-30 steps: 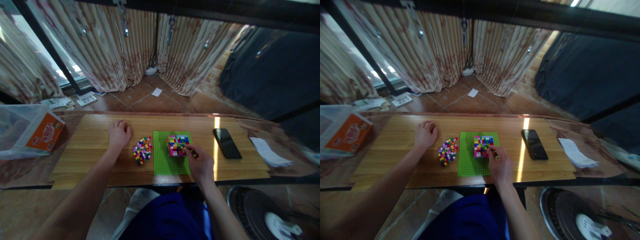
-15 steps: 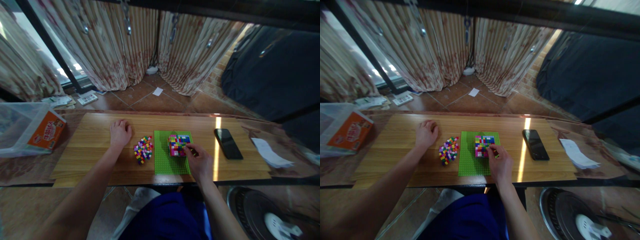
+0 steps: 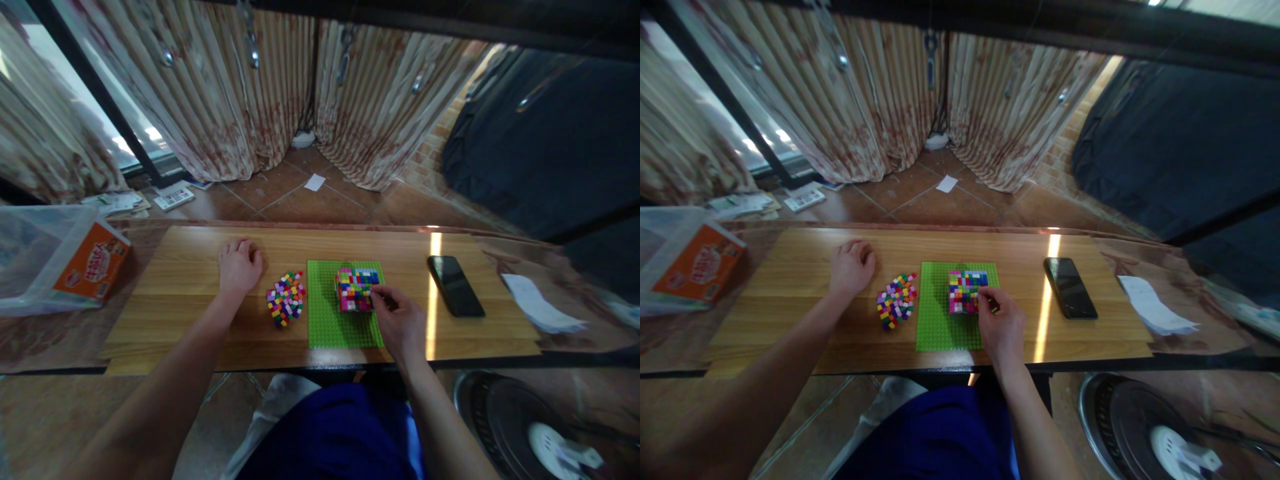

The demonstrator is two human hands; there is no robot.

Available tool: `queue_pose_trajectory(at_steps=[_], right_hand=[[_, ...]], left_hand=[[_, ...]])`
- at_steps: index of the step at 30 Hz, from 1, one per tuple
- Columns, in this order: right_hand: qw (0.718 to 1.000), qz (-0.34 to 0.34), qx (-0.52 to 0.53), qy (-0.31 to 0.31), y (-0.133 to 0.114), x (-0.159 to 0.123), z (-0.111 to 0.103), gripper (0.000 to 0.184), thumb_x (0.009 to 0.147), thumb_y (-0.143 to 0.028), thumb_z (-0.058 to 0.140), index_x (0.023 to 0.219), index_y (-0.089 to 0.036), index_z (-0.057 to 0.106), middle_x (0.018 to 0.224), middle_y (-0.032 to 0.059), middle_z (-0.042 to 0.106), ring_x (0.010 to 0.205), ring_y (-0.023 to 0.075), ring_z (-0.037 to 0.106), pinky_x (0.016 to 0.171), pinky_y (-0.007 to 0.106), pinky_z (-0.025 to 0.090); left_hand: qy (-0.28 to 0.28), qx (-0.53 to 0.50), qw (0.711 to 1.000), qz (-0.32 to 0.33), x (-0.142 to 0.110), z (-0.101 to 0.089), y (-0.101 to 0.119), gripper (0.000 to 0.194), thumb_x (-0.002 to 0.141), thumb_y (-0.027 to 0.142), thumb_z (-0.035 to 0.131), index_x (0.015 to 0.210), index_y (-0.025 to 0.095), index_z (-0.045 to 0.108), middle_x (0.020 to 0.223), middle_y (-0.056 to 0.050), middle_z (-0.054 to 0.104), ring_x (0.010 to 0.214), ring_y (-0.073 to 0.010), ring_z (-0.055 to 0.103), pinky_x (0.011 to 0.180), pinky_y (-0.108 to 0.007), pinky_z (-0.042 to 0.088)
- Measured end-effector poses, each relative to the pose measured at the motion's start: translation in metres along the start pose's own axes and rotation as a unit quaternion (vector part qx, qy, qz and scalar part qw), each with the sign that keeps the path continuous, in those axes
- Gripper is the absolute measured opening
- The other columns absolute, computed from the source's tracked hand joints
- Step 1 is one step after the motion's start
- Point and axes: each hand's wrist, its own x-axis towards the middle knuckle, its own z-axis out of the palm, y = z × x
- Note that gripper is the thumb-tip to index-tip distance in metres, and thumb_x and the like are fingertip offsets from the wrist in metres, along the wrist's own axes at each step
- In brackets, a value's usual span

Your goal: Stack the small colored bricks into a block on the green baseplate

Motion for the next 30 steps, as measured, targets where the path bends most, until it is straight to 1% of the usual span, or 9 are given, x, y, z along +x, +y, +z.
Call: queue_pose_trajectory(at_steps=[4,11,15,24,30], right_hand=[[1.000,-0.002,0.002,0.003,-0.0005,0.0004,0.0002,0.025,0.078,-0.039,0.060,0.085,-0.019,0.072,0.078,0.0056,0.073,0.065,0.0180,0.063,0.063,0.030,0.049],[1.000,0.004,0.014,0.004,-0.0035,0.0006,-0.0003,0.025,0.077,-0.040,0.060,0.084,-0.020,0.072,0.081,0.0065,0.074,0.068,0.0195,0.065,0.065,0.032,0.051],[1.000,0.013,0.019,0.003,-0.0033,0.0000,0.0003,0.025,0.076,-0.041,0.062,0.084,-0.019,0.072,0.079,0.0064,0.073,0.066,0.0193,0.065,0.065,0.032,0.051],[0.999,0.026,0.031,-0.005,0.0018,0.0004,0.0019,0.026,0.077,-0.040,0.062,0.088,-0.019,0.072,0.084,0.0065,0.074,0.071,0.0194,0.065,0.070,0.033,0.051],[0.999,0.021,0.040,-0.002,-0.0008,0.0001,0.0013,0.026,0.077,-0.041,0.061,0.085,-0.019,0.072,0.083,0.0072,0.074,0.071,0.0199,0.066,0.067,0.032,0.052]], left_hand=[[0.003,0.006,1.000,0.003,-0.0001,-0.0009,0.0006,0.034,0.085,0.031,0.047,0.111,0.016,0.063,0.120,-0.014,0.061,0.115,-0.0318,0.052,0.102,-0.048,0.039],[0.000,-0.003,1.000,0.001,0.0001,-0.0002,0.0005,0.034,0.086,0.031,0.046,0.111,0.017,0.063,0.121,-0.015,0.061,0.116,-0.0325,0.051,0.102,-0.050,0.038],[0.007,0.002,1.000,0.002,0.0001,0.0005,0.0002,0.033,0.085,0.031,0.047,0.110,0.017,0.063,0.120,-0.014,0.061,0.114,-0.0319,0.052,0.101,-0.049,0.039],[0.001,0.020,1.000,0.006,0.0002,0.0003,-0.0002,0.035,0.086,0.032,0.045,0.112,0.014,0.063,0.119,-0.015,0.062,0.113,-0.0321,0.052,0.100,-0.048,0.039],[0.002,0.011,1.000,0.006,0.0006,0.0008,-0.0003,0.034,0.086,0.031,0.046,0.111,0.016,0.063,0.119,-0.015,0.062,0.115,-0.0314,0.052,0.102,-0.048,0.039]])
